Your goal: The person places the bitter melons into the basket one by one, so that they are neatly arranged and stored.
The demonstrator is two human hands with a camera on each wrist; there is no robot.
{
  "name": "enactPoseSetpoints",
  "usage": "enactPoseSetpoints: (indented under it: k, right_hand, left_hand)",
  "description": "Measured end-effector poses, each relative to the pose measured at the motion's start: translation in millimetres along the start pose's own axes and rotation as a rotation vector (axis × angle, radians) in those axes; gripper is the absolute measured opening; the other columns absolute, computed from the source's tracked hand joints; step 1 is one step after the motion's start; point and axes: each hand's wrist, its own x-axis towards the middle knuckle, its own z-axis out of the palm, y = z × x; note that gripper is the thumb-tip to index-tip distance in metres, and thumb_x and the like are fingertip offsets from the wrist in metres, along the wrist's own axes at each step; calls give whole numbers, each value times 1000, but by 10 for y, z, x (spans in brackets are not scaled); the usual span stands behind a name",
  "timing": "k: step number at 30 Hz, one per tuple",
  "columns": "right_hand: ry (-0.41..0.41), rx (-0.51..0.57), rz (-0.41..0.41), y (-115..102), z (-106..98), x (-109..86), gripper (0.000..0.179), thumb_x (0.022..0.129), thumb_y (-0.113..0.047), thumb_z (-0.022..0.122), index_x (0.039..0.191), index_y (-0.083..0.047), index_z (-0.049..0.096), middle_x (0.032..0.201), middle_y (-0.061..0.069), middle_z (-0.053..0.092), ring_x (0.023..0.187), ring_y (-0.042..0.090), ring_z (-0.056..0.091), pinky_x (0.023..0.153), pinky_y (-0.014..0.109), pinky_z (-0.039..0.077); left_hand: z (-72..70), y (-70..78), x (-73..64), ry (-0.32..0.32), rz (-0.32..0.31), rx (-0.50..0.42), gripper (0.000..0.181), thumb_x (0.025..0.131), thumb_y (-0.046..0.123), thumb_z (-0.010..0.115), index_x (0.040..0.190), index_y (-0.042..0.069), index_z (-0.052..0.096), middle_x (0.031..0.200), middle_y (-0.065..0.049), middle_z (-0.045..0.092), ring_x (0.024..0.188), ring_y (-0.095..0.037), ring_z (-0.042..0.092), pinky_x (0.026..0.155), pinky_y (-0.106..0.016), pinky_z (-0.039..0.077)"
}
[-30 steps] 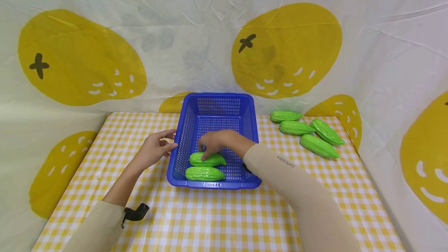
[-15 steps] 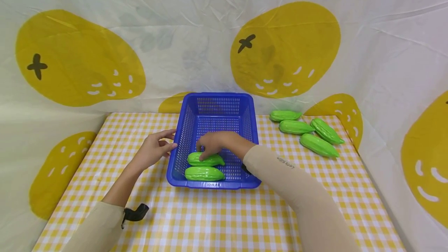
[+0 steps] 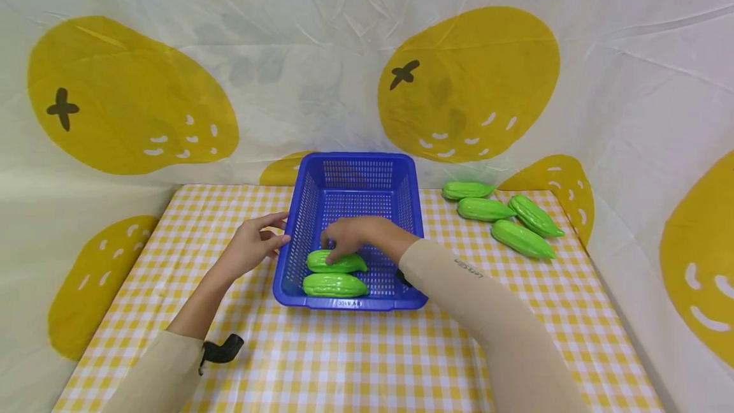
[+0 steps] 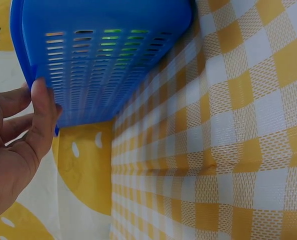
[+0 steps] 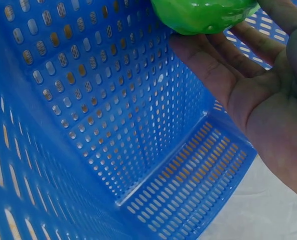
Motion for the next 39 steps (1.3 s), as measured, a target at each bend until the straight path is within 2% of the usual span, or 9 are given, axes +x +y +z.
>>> enactPoseSetpoints:
  k: [9, 17, 22, 29, 34, 39]
  right_hand:
    - [-4, 33, -15, 29, -37, -34, 50, 100, -40, 69, 140, -12, 61, 129, 6, 70, 119, 19, 66, 105, 34, 56]
    - [77, 78, -39, 100, -235, -246, 49, 100, -37, 69, 139, -9, 61, 122, 7, 73, 112, 19, 69, 101, 36, 58]
    - [154, 88, -40, 194, -379, -445, 45, 101, -37, 68, 139, -13, 61, 119, 5, 73, 110, 19, 69, 98, 36, 59]
    - [244, 150, 13, 339, -509, -792, 45, 102, -39, 66, 141, -18, 59, 122, 2, 70, 118, 25, 67, 99, 42, 59]
    - [341, 177, 29, 454, -518, -1028, 47, 102, -39, 66, 143, -17, 58, 127, 4, 69, 119, 26, 67, 100, 44, 59]
    - [459, 248, 32, 568, -427, -1273, 46, 103, -32, 67, 143, -13, 57, 133, 7, 67, 122, 27, 65, 104, 47, 58]
  left_hand:
    - [-1, -9, 4, -2, -4, -2, 54, 98, 3, 69, 149, 0, 52, 124, -25, 63, 70, -17, 67, 58, -35, 65]
    - [9, 11, -7, 1, -4, -2, 54, 98, 3, 69, 149, -1, 52, 123, -25, 63, 70, -17, 67, 57, -33, 65]
    - [9, 8, 0, 3, -1, 11, 54, 99, 3, 69, 150, -1, 52, 124, -24, 63, 70, -15, 67, 58, -34, 65]
    - [1, 29, -10, -4, -5, 16, 54, 99, 5, 69, 150, 0, 52, 124, -24, 63, 70, -17, 67, 60, -39, 66]
    - [-2, 31, -17, -2, -3, 18, 54, 99, 4, 68, 150, 0, 51, 125, -24, 63, 70, -17, 68, 64, -48, 66]
    - [-5, 15, -11, -8, -1, 10, 54, 99, 4, 68, 151, 0, 50, 125, -25, 63, 70, -16, 68, 68, -54, 65]
